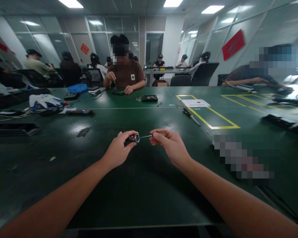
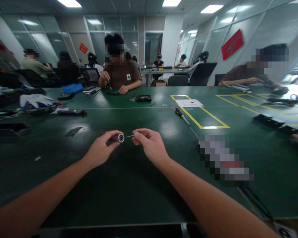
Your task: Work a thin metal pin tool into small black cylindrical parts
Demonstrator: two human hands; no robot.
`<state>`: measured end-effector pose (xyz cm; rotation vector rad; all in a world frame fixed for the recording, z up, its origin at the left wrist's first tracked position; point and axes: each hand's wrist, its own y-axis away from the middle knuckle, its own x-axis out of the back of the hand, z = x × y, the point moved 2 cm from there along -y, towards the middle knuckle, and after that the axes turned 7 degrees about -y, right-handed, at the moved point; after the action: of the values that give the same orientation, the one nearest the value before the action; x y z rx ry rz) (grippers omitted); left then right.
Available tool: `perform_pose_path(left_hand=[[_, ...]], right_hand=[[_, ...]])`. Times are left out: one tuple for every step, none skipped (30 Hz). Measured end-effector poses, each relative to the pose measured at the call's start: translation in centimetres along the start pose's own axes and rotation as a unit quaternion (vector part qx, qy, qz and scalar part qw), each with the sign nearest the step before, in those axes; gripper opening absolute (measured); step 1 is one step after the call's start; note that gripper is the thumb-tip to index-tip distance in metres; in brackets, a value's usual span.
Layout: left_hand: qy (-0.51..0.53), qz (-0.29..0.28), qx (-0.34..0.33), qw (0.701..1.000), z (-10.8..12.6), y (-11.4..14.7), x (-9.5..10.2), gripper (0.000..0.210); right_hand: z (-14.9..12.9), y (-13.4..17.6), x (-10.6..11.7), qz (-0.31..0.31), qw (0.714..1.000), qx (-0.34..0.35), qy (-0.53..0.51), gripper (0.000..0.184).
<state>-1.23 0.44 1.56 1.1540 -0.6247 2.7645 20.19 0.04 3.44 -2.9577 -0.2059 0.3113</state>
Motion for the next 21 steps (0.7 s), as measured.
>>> perform_pose_path(left_hand=[[0.005,-0.003,-0.001,1.0,0.0,0.0,0.0,0.036],[0.006,-0.005,-0.004,1.0,0.1,0.0,0.0,0.036],[0.007,-0.008,-0.008,1.0,0.1,0.0,0.0,0.036],[0.008,-0.009,-0.011,1.0,0.1,0.0,0.0,0.035],[0.009,-0.009,-0.012,1.0,0.1,0.0,-0.1,0.036],[0.008,-0.008,-0.011,1.0,0.1,-0.1,-0.1,0.036],[0.006,-0.006,-0.009,1.0,0.0,-0.1,-0.1,0.036],[0.005,-0.003,-0.009,1.0,0.0,-0.1,-0.1,0.036],[0.002,-0.001,-0.009,1.0,0.0,-0.2,-0.2,0.036],[-0.001,0.0,-0.01,1.0,-0.1,-0.2,-0.2,0.035],[-0.003,-0.001,-0.011,1.0,-0.1,-0.2,-0.2,0.035],[-0.004,-0.004,-0.012,1.0,-0.1,-0.2,-0.3,0.035],[-0.004,-0.007,-0.012,1.0,-0.2,-0.3,-0.3,0.035],[-0.004,-0.01,-0.01,1.0,-0.3,-0.3,-0.4,0.035],[-0.002,-0.011,-0.008,1.0,-0.4,-0.3,-0.4,0.036],[-0.001,-0.011,-0.004,1.0,-0.6,-0.3,-0.4,0.036],[-0.001,-0.011,0.0,1.0,-0.7,-0.3,-0.5,0.036],[-0.001,-0.009,0.006,1.0,-0.8,-0.3,-0.5,0.037],[-0.001,-0.008,0.012,1.0,-1.0,-0.3,-0.5,0.037],[-0.002,-0.009,0.018,1.0,-1.1,-0.3,-0.5,0.037],[-0.003,-0.01,0.023,1.0,-1.2,-0.3,-0.5,0.037]], right_hand=[[0.4,-0.3,0.1,0.007,0.998,-0.038,-0.059,0.023],[0.7,-0.5,0.2,0.017,0.994,-0.062,-0.093,0.025],[1.0,-0.7,0.3,0.022,0.99,-0.077,-0.114,0.025],[1.1,-0.8,0.3,0.024,0.989,-0.084,-0.12,0.026],[1.1,-0.8,0.3,0.023,0.99,-0.081,-0.117,0.027],[1.1,-0.8,0.3,0.02,0.992,-0.072,-0.106,0.027],[1.0,-0.7,0.2,0.016,0.994,-0.06,-0.093,0.027],[0.8,-0.6,0.2,0.011,0.996,-0.049,-0.078,0.027],[0.7,-0.5,0.1,0.007,0.997,-0.037,-0.06,0.026],[0.6,-0.5,0.1,0.001,0.999,-0.027,-0.042,0.025],[0.6,-0.5,0.1,-0.004,0.999,-0.02,-0.026,0.025],[0.5,-0.5,0.1,-0.009,1.0,-0.015,-0.014,0.024],[0.5,-0.5,0.1,-0.011,1.0,-0.013,-0.005,0.024],[0.5,-0.5,0.2,-0.012,1.0,-0.014,-0.002,0.024],[0.6,-0.6,0.3,-0.008,1.0,-0.017,-0.004,0.024],[0.5,-0.7,0.4,-0.001,1.0,-0.02,-0.009,0.024],[0.5,-0.8,0.6,0.01,1.0,-0.02,-0.012,0.024],[0.3,-0.8,0.8,0.023,1.0,-0.017,-0.013,0.023],[0.2,-0.9,1.0,0.037,0.999,-0.008,-0.009,0.022],[-0.1,-0.9,1.2,0.049,0.999,0.007,0.001,0.021],[-0.4,-0.9,1.3,0.056,0.998,0.023,0.015,0.02]])
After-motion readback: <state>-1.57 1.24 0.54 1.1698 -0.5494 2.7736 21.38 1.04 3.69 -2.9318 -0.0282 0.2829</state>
